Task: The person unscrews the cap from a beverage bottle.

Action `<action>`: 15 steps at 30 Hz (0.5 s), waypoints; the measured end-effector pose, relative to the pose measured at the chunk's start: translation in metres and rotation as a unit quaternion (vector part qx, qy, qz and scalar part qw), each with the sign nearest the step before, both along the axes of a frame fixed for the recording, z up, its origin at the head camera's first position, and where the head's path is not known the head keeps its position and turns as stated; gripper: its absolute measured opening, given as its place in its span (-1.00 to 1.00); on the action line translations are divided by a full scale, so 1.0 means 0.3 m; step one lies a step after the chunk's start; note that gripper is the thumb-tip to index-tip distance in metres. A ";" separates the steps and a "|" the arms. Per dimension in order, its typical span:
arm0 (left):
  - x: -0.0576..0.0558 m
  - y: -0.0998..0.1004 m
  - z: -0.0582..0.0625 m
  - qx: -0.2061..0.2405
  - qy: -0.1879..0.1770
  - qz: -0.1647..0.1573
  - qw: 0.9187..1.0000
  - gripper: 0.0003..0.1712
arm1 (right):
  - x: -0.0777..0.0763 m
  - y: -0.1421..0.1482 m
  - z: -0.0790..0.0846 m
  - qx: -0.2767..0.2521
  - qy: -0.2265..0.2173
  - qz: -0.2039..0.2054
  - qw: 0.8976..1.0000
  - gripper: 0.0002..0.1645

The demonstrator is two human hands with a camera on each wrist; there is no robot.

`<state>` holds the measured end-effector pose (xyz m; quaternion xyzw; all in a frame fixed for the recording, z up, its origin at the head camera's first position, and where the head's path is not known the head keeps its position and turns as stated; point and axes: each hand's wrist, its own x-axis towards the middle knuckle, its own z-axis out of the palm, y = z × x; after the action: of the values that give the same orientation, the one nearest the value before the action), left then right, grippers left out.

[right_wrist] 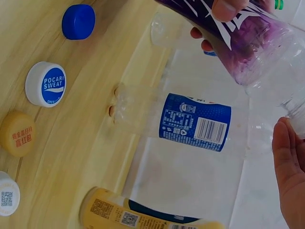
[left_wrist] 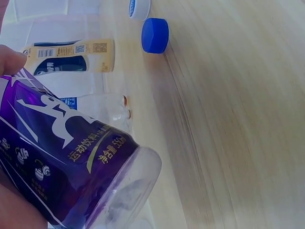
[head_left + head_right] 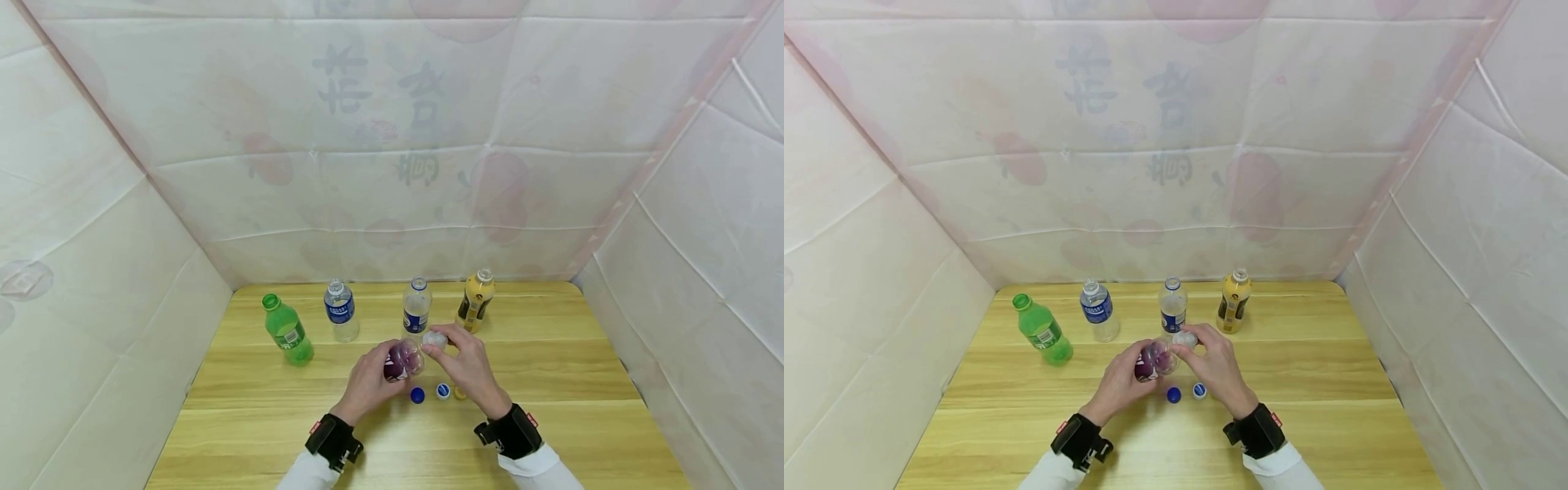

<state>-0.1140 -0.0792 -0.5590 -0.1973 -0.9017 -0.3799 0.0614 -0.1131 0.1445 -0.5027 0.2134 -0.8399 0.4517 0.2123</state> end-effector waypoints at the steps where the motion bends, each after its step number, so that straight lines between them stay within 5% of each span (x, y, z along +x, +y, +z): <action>1: 0.000 -0.001 0.001 0.000 -0.003 -0.001 1.000 -0.16 | -0.001 0.001 -0.001 0.002 0.006 0.002 1.000 -0.57; 8: 0.002 0.002 0.005 0.008 -0.003 -0.004 1.000 -0.15 | -0.005 0.003 0.001 0.007 0.022 0.010 1.000 -0.59; 15: 0.012 0.034 0.006 0.016 0.014 0.017 1.000 -0.16 | -0.008 -0.001 0.022 0.029 -0.039 -0.045 0.998 -0.67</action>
<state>-0.1103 -0.0691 -0.5572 -0.1857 -0.8977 -0.3907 0.0835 -0.1156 0.1440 -0.4960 0.1636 -0.8691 0.4248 0.1934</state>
